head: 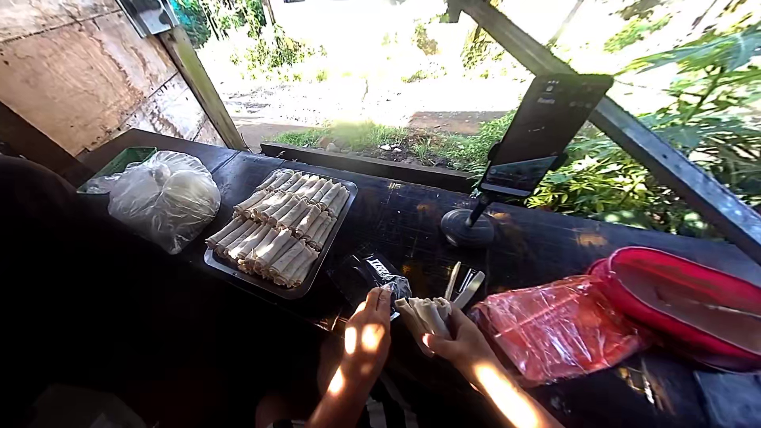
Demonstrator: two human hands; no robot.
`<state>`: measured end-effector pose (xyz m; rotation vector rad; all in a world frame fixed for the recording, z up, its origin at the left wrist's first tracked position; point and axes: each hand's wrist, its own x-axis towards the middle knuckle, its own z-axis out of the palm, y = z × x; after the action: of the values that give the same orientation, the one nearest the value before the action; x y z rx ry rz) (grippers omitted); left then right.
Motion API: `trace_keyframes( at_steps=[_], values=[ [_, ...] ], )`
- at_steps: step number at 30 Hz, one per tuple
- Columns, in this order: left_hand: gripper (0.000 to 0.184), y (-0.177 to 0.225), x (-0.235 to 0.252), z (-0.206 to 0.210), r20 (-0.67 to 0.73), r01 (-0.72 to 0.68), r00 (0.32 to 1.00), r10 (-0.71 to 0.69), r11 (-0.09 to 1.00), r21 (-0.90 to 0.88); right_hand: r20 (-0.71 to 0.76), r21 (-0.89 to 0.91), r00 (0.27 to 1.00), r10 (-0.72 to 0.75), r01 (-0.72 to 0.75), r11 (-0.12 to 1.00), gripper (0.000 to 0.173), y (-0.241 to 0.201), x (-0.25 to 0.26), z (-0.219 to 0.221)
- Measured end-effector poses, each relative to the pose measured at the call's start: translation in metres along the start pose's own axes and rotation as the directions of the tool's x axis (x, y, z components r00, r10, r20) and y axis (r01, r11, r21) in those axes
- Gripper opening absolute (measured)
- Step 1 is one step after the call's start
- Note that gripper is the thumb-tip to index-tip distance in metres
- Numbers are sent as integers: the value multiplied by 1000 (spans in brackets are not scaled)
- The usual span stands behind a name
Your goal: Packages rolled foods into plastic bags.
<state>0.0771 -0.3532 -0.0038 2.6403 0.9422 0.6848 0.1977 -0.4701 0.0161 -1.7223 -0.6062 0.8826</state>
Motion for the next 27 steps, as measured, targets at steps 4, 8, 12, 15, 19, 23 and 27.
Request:
trace_keyframes(
  at_steps=[4, 8, 12, 15, 19, 23, 27],
  values=[
    [46, 23, 14, -26, 395, 224, 904, -167, 969, -102, 65, -426, 995, -82, 102, 899, 66, -14, 3, 0],
    [49, 27, 18, -32, 408, 197, 908, -94, 956, -217, 54, -602, 969, -241, 224, 766, 65, -11, 4, 6],
    [52, 29, 16, -24, 295, 131, 955, -42, 948, -290, 55, -675, 989, -139, 139, 725, 67, -24, 9, 7],
    [51, 33, 15, -18, 241, 114, 969, -47, 955, -273, 99, -741, 994, -55, 110, 663, 58, -31, 16, 7],
    [44, 40, 8, -4, 145, -9, 989, 23, 995, -100, 170, -842, 985, -9, 150, 519, 45, -32, 21, 11],
    [46, 47, 4, -1, 120, -143, 984, 132, 985, 92, 112, -891, 993, -40, 118, 439, 34, -37, 22, 19],
    [44, 42, -1, 6, 49, -175, 983, 174, 985, 5, 82, -773, 996, 27, 47, 633, 38, -43, 27, 12]
  ],
)
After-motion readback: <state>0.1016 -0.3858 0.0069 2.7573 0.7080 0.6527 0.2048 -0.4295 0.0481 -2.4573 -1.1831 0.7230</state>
